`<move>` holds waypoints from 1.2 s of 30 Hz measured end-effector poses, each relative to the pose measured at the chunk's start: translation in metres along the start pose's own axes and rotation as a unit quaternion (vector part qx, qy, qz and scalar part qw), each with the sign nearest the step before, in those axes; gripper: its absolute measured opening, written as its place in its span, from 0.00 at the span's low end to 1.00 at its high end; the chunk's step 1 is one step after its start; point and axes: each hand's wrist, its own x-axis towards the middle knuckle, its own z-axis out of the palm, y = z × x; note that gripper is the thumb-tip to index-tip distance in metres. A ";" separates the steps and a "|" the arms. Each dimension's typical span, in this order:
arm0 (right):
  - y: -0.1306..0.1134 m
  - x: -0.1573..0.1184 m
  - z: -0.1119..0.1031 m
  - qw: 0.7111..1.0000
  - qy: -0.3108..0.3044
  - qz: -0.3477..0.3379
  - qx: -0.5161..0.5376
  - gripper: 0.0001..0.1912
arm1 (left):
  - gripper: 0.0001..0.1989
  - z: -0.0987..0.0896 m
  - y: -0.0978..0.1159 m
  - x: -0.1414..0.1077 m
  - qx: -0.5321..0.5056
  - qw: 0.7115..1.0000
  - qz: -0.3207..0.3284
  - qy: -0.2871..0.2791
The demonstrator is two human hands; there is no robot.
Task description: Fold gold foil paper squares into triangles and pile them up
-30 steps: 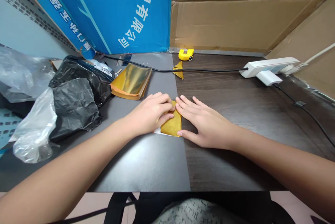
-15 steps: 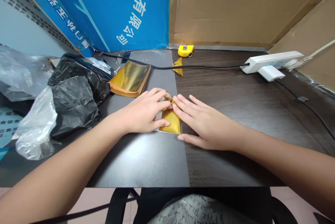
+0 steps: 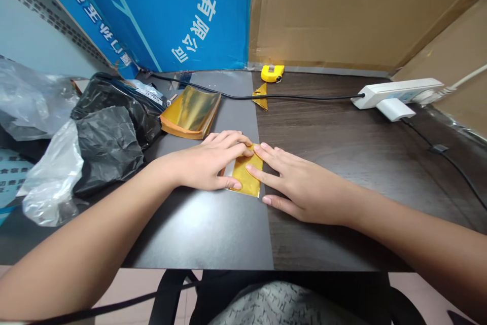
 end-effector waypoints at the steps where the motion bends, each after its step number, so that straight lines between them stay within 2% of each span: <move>1: -0.001 0.000 -0.001 1.000 0.005 0.000 -0.003 0.30 | 0.31 -0.001 -0.002 0.000 -0.003 1.000 0.000 -0.005; 4: -0.005 0.001 -0.007 1.000 0.021 0.006 -0.019 0.27 | 0.33 -0.002 -0.006 -0.003 0.007 1.000 -0.001 -0.012; 6: -0.008 0.002 -0.012 0.999 0.028 0.016 -0.040 0.25 | 0.30 -0.003 -0.008 -0.005 0.023 1.000 0.011 -0.009; 11: -0.009 0.004 -0.016 0.994 0.054 0.046 -0.082 0.15 | 0.27 -0.005 0.000 -0.005 0.053 0.997 0.040 0.030; 15: -0.001 0.004 -0.010 0.995 0.069 0.056 -0.049 0.12 | 0.17 -0.006 0.011 -0.001 0.094 0.994 0.007 0.051; 19: 0.004 0.006 -0.005 0.994 0.078 0.080 0.016 0.11 | 0.07 -0.007 0.019 0.001 0.100 0.993 -0.037 0.046; 21: 0.005 0.007 -0.003 0.988 0.093 0.102 0.065 0.11 | 0.13 -0.008 0.023 0.000 0.086 0.993 -0.074 0.035; 24: 0.007 0.008 0.000 0.978 0.096 0.138 0.126 0.19 | 0.25 -0.009 0.028 0.000 0.065 0.988 -0.136 0.017; 26: 0.010 0.008 0.001 0.972 0.092 0.151 0.152 0.24 | 0.25 -0.009 0.030 0.001 0.051 0.983 -0.177 0.007; 29: 0.015 0.008 0.003 0.964 0.087 0.175 0.178 0.26 | 0.24 -0.008 0.030 0.003 0.017 0.975 -0.222 0.002; 31: 0.017 0.009 0.002 0.958 0.084 0.200 0.188 0.24 | 0.21 -0.008 0.029 0.004 -0.006 0.974 -0.226 0.004; 36: 0.023 0.013 -0.002 0.950 0.092 0.230 0.188 0.16 | 0.08 -0.010 0.029 0.007 -0.025 0.981 -0.193 -0.002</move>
